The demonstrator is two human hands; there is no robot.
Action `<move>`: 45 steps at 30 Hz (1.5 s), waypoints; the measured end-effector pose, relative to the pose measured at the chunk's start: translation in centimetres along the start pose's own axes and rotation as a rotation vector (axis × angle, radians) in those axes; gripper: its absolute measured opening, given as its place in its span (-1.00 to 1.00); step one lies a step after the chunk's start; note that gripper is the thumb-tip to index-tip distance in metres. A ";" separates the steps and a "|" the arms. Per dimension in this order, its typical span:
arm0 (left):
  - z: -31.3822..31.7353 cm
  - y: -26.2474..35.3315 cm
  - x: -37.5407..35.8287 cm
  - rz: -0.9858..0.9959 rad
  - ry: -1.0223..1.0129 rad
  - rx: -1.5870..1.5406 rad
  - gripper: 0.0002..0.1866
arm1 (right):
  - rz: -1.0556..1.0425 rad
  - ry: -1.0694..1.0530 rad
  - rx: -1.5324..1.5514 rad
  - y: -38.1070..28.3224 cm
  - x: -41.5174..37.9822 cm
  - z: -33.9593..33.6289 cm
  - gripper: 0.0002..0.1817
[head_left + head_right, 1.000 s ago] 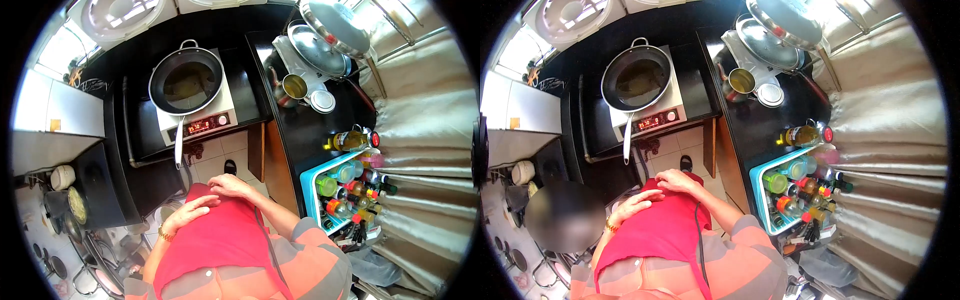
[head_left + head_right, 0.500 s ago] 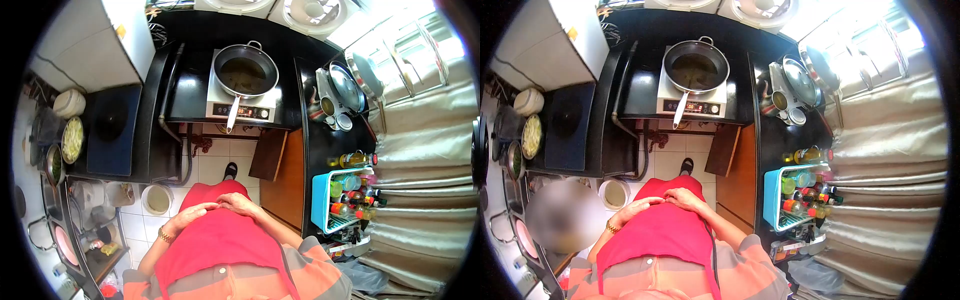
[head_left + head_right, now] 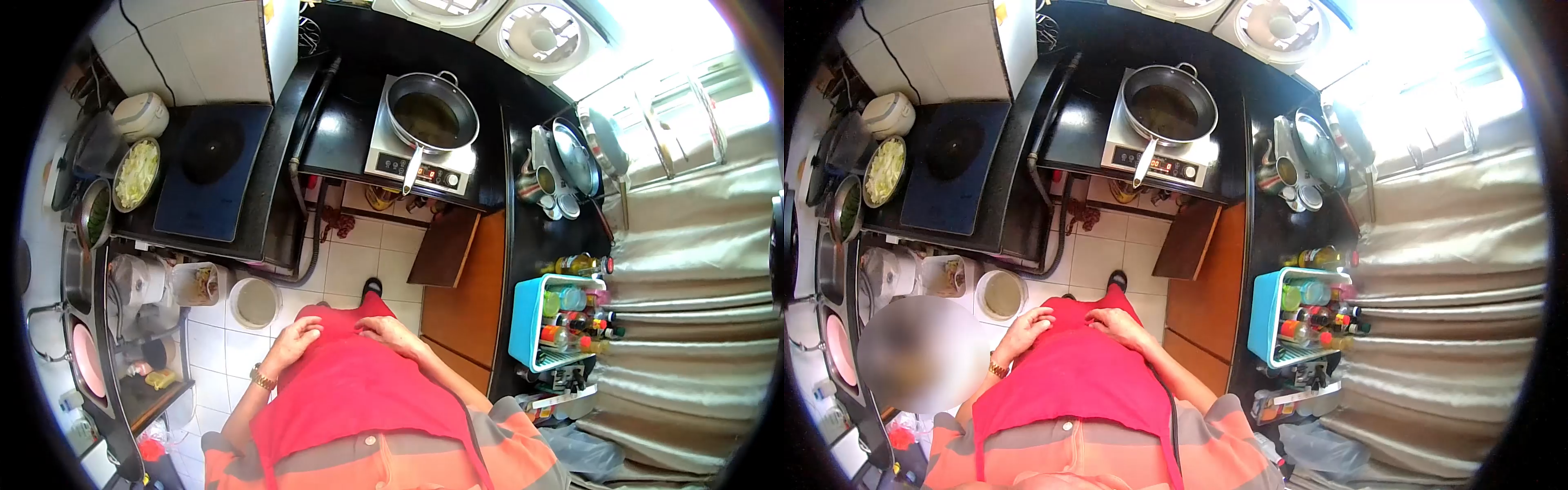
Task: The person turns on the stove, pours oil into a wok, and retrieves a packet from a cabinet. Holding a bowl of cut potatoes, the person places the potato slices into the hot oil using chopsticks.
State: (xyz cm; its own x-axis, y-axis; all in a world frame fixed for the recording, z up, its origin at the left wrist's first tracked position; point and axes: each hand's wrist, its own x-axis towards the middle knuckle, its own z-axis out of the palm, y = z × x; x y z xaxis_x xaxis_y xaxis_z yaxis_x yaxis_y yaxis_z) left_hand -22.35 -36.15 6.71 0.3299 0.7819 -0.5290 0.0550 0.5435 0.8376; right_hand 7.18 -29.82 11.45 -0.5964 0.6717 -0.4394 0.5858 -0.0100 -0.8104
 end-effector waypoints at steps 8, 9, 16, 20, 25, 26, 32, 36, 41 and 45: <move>0.1 -7.6 -3.0 -0.160 0.306 0.389 -0.59 | -0.038 -0.052 0.011 1.0 -0.6 -1.9 -0.66; 0.6 -7.9 -3.7 -0.160 0.314 0.422 -0.59 | -0.015 -0.062 -0.005 1.5 -0.7 -2.0 -0.65; 3.7 -17.3 -8.4 -0.386 0.469 0.406 -0.56 | -0.022 -0.152 -0.025 5.8 -0.7 -3.8 -0.64; 8.1 -18.4 -13.0 -0.482 0.652 -0.007 -0.63 | -0.044 -0.293 -0.129 9.4 1.4 -3.5 -0.62; 14.4 -20.5 -15.5 -0.529 0.601 0.321 -0.60 | -0.173 -0.320 -0.174 10.1 4.9 -3.5 -0.64; 15.9 -22.7 -16.1 -0.444 0.710 0.208 -0.58 | -0.202 -0.290 -0.181 9.6 5.3 -3.4 -0.65; 15.7 -22.5 -18.0 -0.413 0.706 0.255 -0.55 | -0.219 -0.298 -0.216 4.5 6.5 -2.2 -0.67; 12.2 -26.1 -18.1 -0.515 0.752 0.150 -0.56 | -0.150 -0.300 -0.262 2.7 6.2 0.1 -0.65; 5.3 -29.7 -19.6 -0.386 0.704 0.261 -0.64 | -0.130 -0.122 -0.271 4.4 3.7 6.5 -0.67; -1.7 -31.5 -21.5 -0.420 0.696 -0.184 -0.70 | 0.093 -0.095 -0.210 4.3 -1.0 13.2 -0.67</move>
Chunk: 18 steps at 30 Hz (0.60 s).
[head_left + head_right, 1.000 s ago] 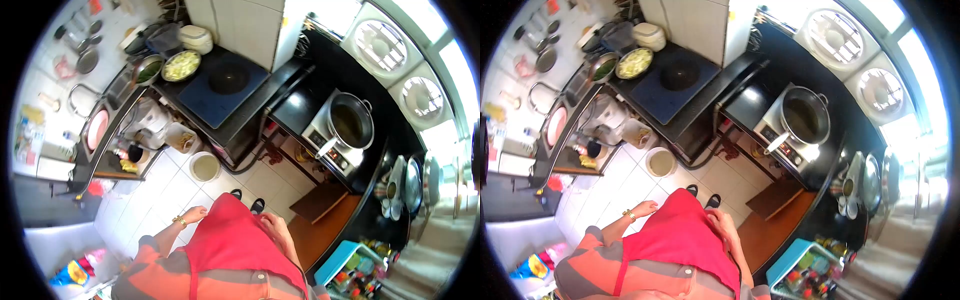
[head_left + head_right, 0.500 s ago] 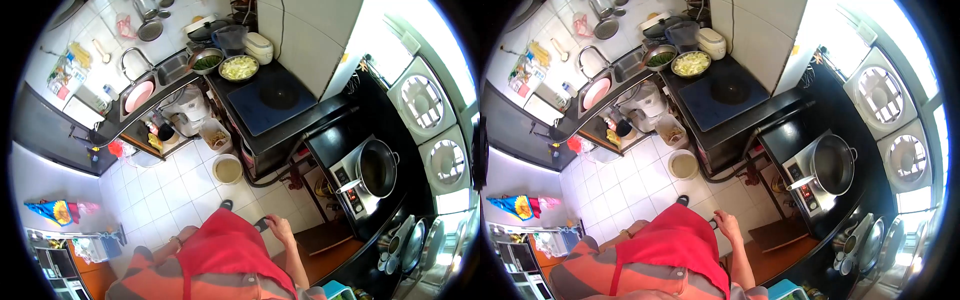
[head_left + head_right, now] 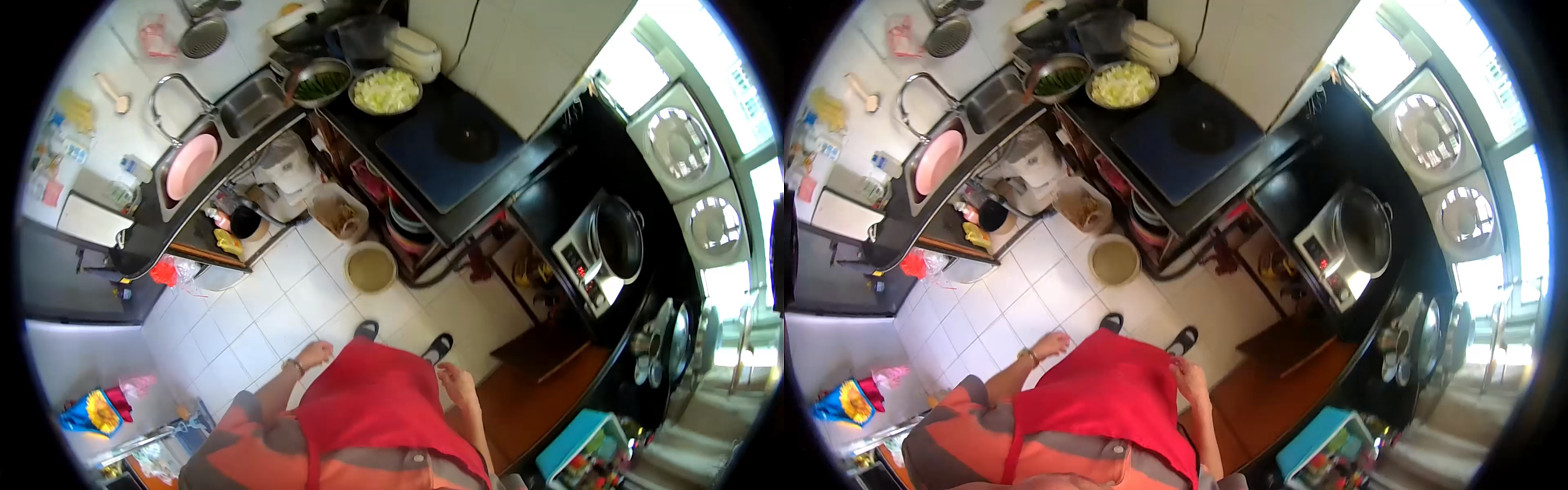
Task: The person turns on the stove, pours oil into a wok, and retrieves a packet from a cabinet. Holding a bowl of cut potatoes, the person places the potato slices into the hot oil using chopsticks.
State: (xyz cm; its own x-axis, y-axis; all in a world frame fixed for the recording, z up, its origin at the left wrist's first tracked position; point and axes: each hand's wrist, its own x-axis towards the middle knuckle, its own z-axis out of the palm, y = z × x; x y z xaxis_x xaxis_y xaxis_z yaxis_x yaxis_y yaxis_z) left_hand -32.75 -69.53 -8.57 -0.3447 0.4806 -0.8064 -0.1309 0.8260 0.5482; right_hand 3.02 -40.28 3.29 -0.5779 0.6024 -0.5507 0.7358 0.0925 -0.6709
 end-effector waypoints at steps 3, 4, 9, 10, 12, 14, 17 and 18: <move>-5.7 -0.3 2.8 0.000 0.033 0.012 -0.69 | 0.097 -0.011 0.029 -2.3 -2.4 4.6 -0.66; -7.8 -0.5 3.8 -0.011 0.029 0.047 -0.70 | 0.049 0.005 0.032 -3.0 -3.4 6.1 -0.66; -14.3 0.1 7.2 -0.057 0.064 0.060 -0.71 | 0.115 0.053 0.100 -6.3 -6.8 10.1 -0.67; -14.9 0.6 7.5 -0.049 0.061 0.046 -0.70 | 0.130 0.058 0.108 -6.5 -7.2 10.6 -0.67; -14.8 1.9 7.6 -0.034 0.051 0.079 -0.67 | 0.143 0.130 0.117 -6.9 -8.4 11.3 -0.67; -13.7 2.9 7.1 -0.025 0.015 0.108 -0.66 | 0.159 0.162 0.131 -7.0 -9.4 11.9 -0.67; -11.2 4.1 6.7 0.019 -0.108 0.095 -0.64 | 0.179 0.225 0.148 -6.2 -11.1 13.1 -0.68; -10.1 4.3 6.4 0.009 -0.152 0.153 -0.62 | 0.171 0.240 0.146 -5.9 -11.7 13.4 -0.68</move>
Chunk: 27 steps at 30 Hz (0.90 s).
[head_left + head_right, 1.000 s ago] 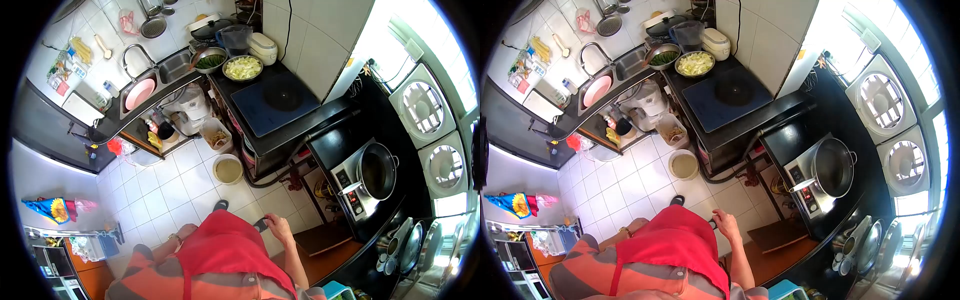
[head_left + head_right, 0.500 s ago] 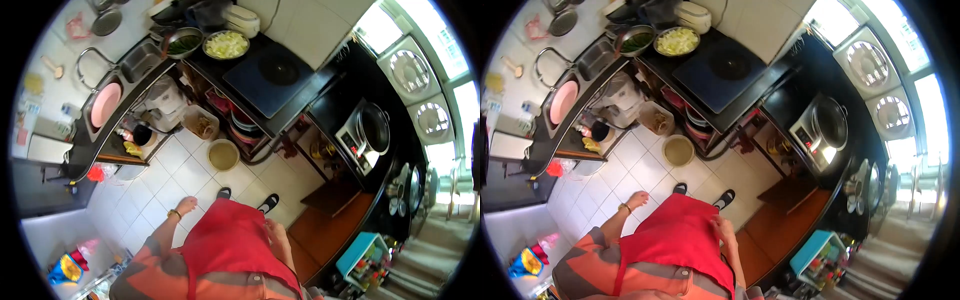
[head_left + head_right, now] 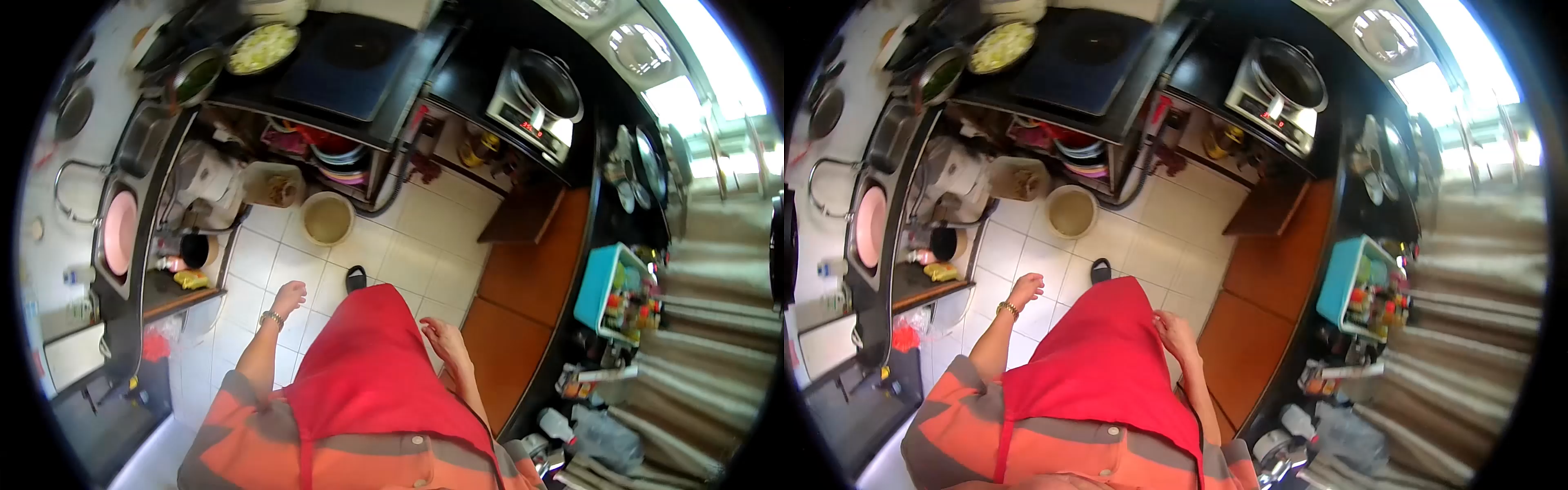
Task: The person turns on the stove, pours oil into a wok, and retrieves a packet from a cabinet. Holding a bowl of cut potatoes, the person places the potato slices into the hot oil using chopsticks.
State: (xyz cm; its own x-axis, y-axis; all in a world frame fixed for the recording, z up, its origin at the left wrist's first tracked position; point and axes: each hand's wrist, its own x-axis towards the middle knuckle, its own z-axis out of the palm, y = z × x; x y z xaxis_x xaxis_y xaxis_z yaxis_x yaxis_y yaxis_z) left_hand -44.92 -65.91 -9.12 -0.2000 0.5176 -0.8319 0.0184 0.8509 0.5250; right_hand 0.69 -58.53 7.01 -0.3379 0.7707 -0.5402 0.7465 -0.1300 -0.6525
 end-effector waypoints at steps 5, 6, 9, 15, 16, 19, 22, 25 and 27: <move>5.1 0.5 -2.4 0.007 -0.196 0.219 -0.56 | 0.040 0.155 0.083 2.8 -4.9 1.7 -0.67; 5.8 0.4 -3.1 0.013 -0.224 0.259 -0.57 | 0.052 0.181 0.100 3.4 -6.4 2.2 -0.66; 7.7 -0.4 -4.7 0.034 -0.267 0.363 -0.51 | 0.121 0.260 0.160 7.3 -11.2 4.6 -0.65; 9.6 -1.7 -7.3 0.072 -0.313 0.530 -0.53 | 0.329 0.436 0.386 14.7 -20.1 8.4 -0.60; 10.0 -1.8 -7.7 0.065 -0.303 0.520 -0.54 | 0.382 0.474 0.419 16.4 -21.2 8.4 -0.57; 11.4 -2.4 -8.5 0.067 -0.315 0.531 -0.53 | 0.378 0.672 0.417 20.6 -23.0 8.9 -0.51; 12.9 -2.7 -9.1 0.168 -0.410 0.679 -0.51 | 0.439 0.739 0.501 21.3 -24.5 7.7 -0.50; 12.7 -3.7 -5.2 0.339 -0.470 0.840 -0.51 | 0.433 0.787 0.502 20.9 -24.6 7.4 -0.52; 12.3 -3.6 -2.0 0.411 -0.509 0.925 -0.51 | 0.424 0.800 0.540 20.6 -24.6 8.0 -0.53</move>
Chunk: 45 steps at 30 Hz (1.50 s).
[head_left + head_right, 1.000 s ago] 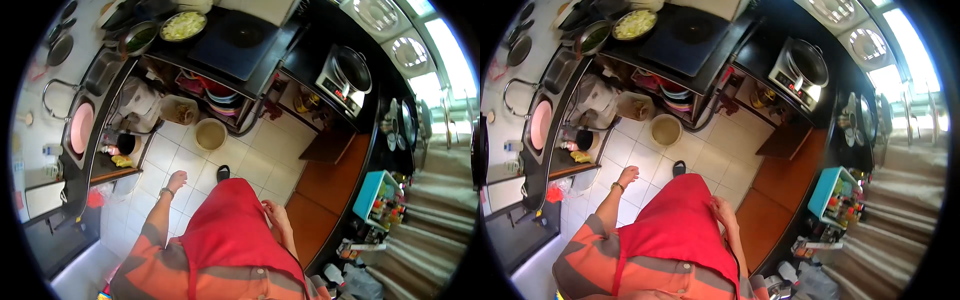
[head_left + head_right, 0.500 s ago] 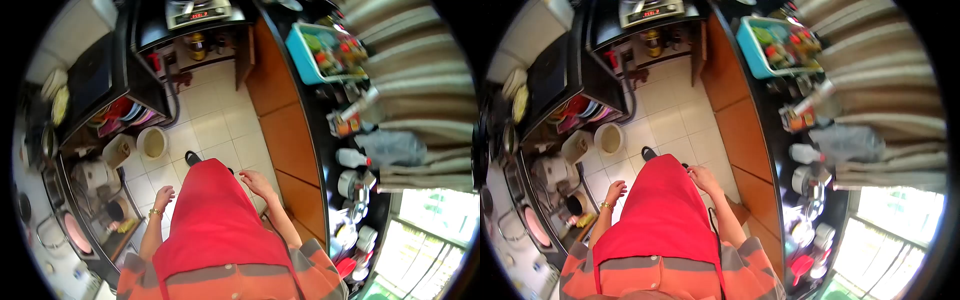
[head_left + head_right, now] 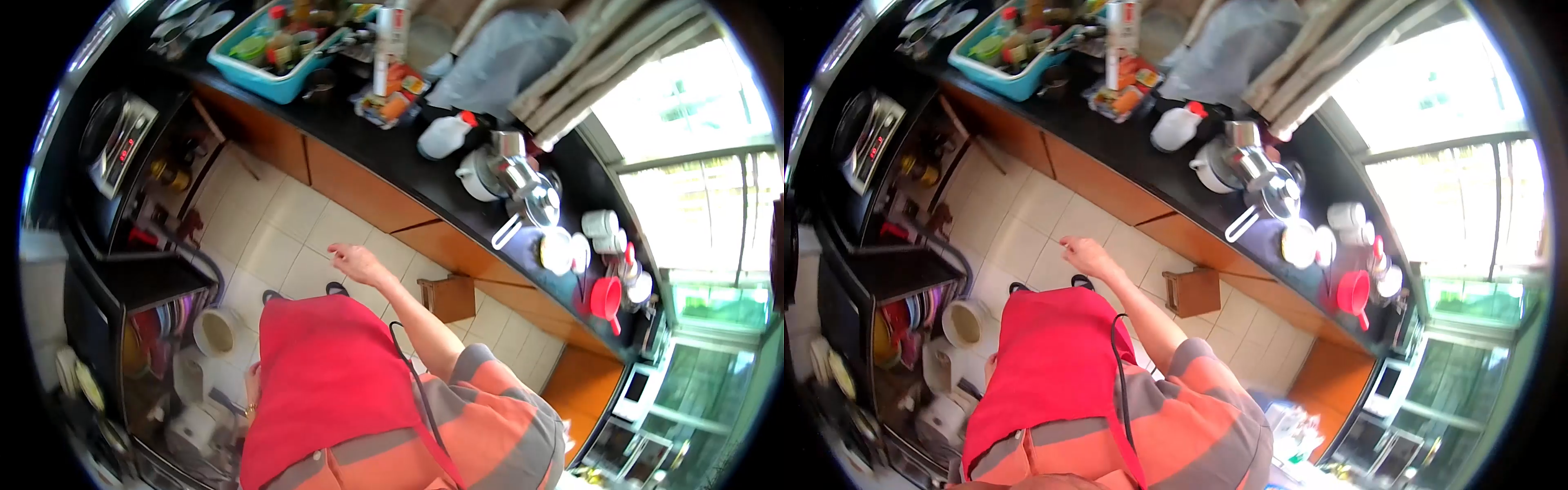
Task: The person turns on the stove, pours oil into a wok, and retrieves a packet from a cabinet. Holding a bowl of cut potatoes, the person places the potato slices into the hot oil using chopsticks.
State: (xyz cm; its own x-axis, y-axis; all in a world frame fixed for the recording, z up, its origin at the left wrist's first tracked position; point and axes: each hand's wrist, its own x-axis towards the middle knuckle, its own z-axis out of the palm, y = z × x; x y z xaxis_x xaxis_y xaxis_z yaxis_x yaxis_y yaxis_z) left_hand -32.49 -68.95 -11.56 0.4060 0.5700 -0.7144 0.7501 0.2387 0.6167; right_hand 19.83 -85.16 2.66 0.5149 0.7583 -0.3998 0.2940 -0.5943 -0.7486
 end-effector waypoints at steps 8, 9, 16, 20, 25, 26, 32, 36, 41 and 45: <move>-5.3 6.5 8.2 -0.135 -0.318 -0.288 -0.63 | 0.190 0.094 0.115 1.4 -2.7 2.6 -0.59; -5.6 9.9 8.4 -0.134 -0.343 -0.271 -0.63 | 0.210 0.116 0.120 1.6 -2.7 3.0 -0.59; -11.3 18.8 17.9 -0.110 -0.356 -0.147 -0.66 | 0.288 0.277 0.144 -1.2 -3.1 5.0 -0.60; -12.7 24.7 20.4 -0.082 -0.253 0.016 -0.64 | 0.251 0.356 0.186 -3.5 -1.8 7.2 -0.56; -13.6 28.2 20.5 0.095 -0.299 -0.020 -0.63 | 0.265 0.250 0.250 -5.1 2.2 9.3 -0.38; -13.5 28.7 20.3 0.130 -0.308 0.004 -0.63 | 0.233 0.212 0.247 -5.7 3.4 9.4 -0.38; -13.1 29.2 16.9 0.181 -0.324 -0.028 -0.59 | 0.294 0.195 0.600 -10.2 11.9 6.1 -0.19; -13.1 27.9 15.6 0.169 -0.353 -0.106 -0.61 | 0.229 0.322 0.607 -8.8 20.7 3.6 -0.11; -13.5 28.7 14.5 0.063 -0.267 -0.164 -0.63 | 0.245 0.461 0.551 -5.9 31.4 1.4 -0.12; -13.5 32.1 14.9 0.021 -0.154 -0.228 -0.64 | 0.286 0.431 0.439 -5.0 37.6 0.4 -0.32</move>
State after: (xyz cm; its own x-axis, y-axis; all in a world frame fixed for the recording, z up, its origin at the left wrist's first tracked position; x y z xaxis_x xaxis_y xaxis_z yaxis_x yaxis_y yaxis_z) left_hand -9.43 -42.17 2.00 0.5080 0.4550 -0.7314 0.6108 0.4085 0.6783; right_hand 37.42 -53.58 -8.86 0.8256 0.3589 -0.4353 -0.2085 -0.5229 -0.8265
